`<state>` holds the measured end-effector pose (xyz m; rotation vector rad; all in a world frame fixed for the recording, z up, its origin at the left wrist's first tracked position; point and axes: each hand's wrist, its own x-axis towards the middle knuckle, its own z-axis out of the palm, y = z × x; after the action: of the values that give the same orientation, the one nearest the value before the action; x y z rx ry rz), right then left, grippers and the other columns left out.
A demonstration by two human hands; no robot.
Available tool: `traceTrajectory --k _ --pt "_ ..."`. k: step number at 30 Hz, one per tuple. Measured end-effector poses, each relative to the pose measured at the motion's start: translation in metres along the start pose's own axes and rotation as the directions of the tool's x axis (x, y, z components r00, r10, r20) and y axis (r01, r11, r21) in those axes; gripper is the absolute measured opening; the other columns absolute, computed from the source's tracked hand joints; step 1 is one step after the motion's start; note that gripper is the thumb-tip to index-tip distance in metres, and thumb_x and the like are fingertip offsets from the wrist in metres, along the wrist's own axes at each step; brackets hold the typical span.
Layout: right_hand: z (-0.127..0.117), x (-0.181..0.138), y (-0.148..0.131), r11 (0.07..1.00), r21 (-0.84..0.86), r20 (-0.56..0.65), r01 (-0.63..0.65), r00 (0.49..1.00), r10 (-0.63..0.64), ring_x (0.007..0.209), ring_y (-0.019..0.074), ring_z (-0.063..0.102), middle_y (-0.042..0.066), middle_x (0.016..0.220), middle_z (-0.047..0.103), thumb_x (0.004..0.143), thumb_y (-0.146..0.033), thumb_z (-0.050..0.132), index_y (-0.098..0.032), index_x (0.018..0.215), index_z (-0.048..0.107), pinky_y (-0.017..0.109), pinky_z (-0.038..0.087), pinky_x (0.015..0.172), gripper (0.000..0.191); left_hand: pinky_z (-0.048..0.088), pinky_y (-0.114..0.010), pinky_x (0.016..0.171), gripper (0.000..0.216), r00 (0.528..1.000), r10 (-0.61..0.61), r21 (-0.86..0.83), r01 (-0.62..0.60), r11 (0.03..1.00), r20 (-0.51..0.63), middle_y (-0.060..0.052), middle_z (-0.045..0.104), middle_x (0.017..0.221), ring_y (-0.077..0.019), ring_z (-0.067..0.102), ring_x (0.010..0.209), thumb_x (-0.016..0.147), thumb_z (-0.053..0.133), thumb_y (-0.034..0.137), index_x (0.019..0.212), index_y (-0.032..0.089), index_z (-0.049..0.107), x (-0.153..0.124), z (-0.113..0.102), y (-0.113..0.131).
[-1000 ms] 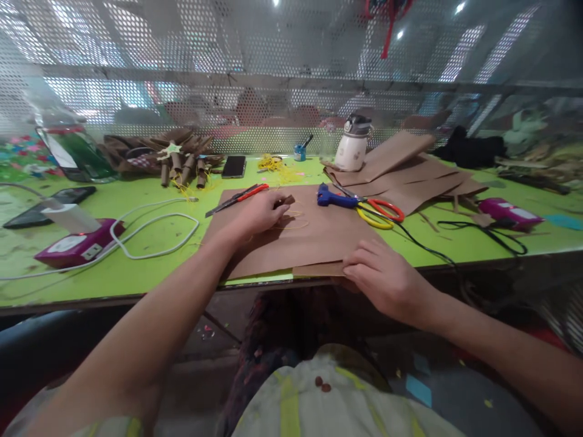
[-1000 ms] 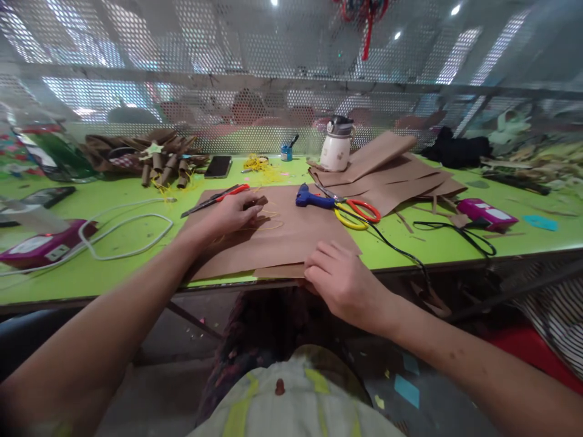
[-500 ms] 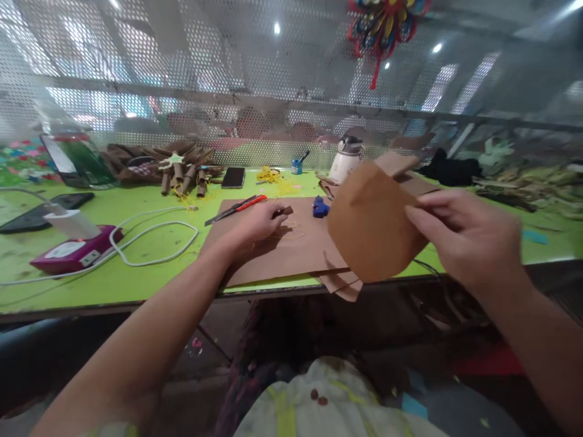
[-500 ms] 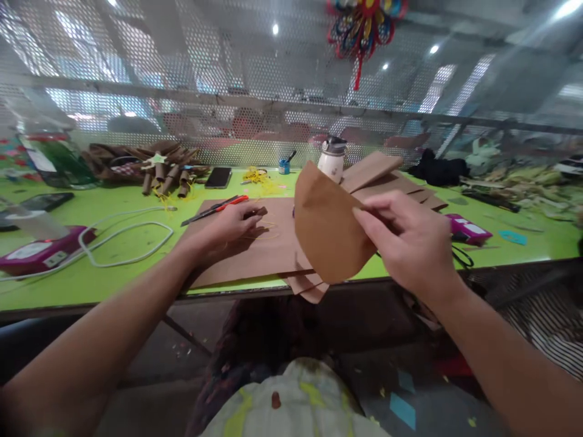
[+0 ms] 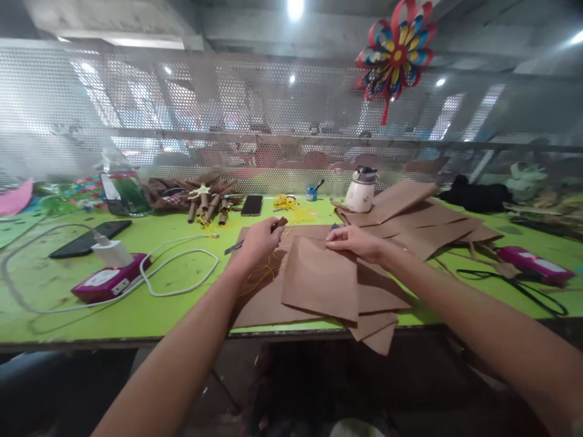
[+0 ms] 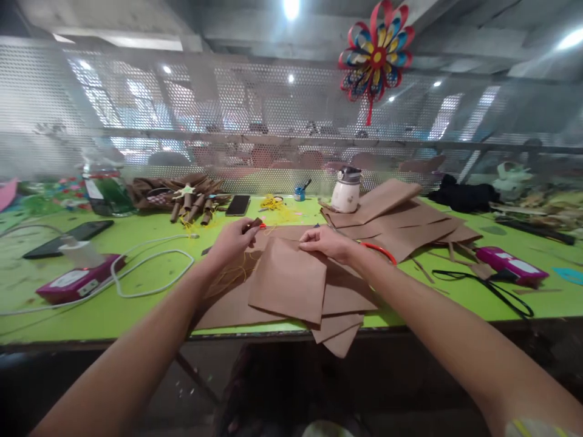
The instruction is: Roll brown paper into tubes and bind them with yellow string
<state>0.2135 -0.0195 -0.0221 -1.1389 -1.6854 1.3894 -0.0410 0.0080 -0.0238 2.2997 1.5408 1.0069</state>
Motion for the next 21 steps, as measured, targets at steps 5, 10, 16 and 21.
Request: traceTrajectory --k 5,10,16,21 --pt "0.007 0.002 0.009 0.993 0.104 -0.188 0.053 0.982 -0.033 0.056 0.0093 0.052 -0.003 0.064 0.060 0.057 -0.039 0.076 -0.015 0.074 0.059 0.022 0.037 0.055 0.034 0.039 -0.024 0.054 0.023 0.999 -0.046 -0.006 0.046 0.999 -0.015 -0.003 0.064 0.061 -0.0160 0.059 0.056 0.084 0.046 0.036 0.076 0.018 0.059 0.000 0.006 -0.005" --pt "0.013 -0.023 0.014 0.965 0.260 -0.390 0.035 0.918 0.072 0.056 0.0111 0.055 -0.003 0.064 0.062 0.058 -0.029 0.074 -0.017 0.076 0.056 0.023 0.039 0.055 0.028 0.041 -0.023 0.051 0.026 0.992 -0.120 -0.133 0.124 0.983 0.037 -0.003 0.063 0.059 -0.0145 0.058 0.053 0.083 0.047 0.039 0.074 0.017 0.057 0.002 0.005 -0.004" --pt "0.022 -0.065 0.016 0.953 0.298 -0.411 -0.051 0.894 0.176 0.055 0.0139 0.059 -0.002 0.062 0.063 0.062 -0.020 0.065 -0.018 0.083 0.054 0.024 0.042 0.052 0.024 0.046 -0.022 0.051 0.017 0.981 -0.018 -0.393 0.094 0.915 0.193 -0.004 0.063 0.063 -0.0123 0.060 0.055 0.083 0.048 0.030 0.076 0.016 0.053 0.002 -0.005 0.045" --pt "0.022 -0.075 0.016 0.969 0.147 -0.376 -0.199 0.895 0.241 0.049 0.0117 0.055 -0.004 0.058 0.061 0.061 -0.014 0.065 -0.017 0.103 0.052 0.021 0.037 0.043 0.044 0.047 -0.022 0.052 0.012 0.948 0.117 -0.420 0.018 0.907 0.295 -0.004 0.063 0.065 -0.0121 0.060 0.057 0.083 0.048 0.026 0.079 0.015 0.052 0.006 0.006 0.068"
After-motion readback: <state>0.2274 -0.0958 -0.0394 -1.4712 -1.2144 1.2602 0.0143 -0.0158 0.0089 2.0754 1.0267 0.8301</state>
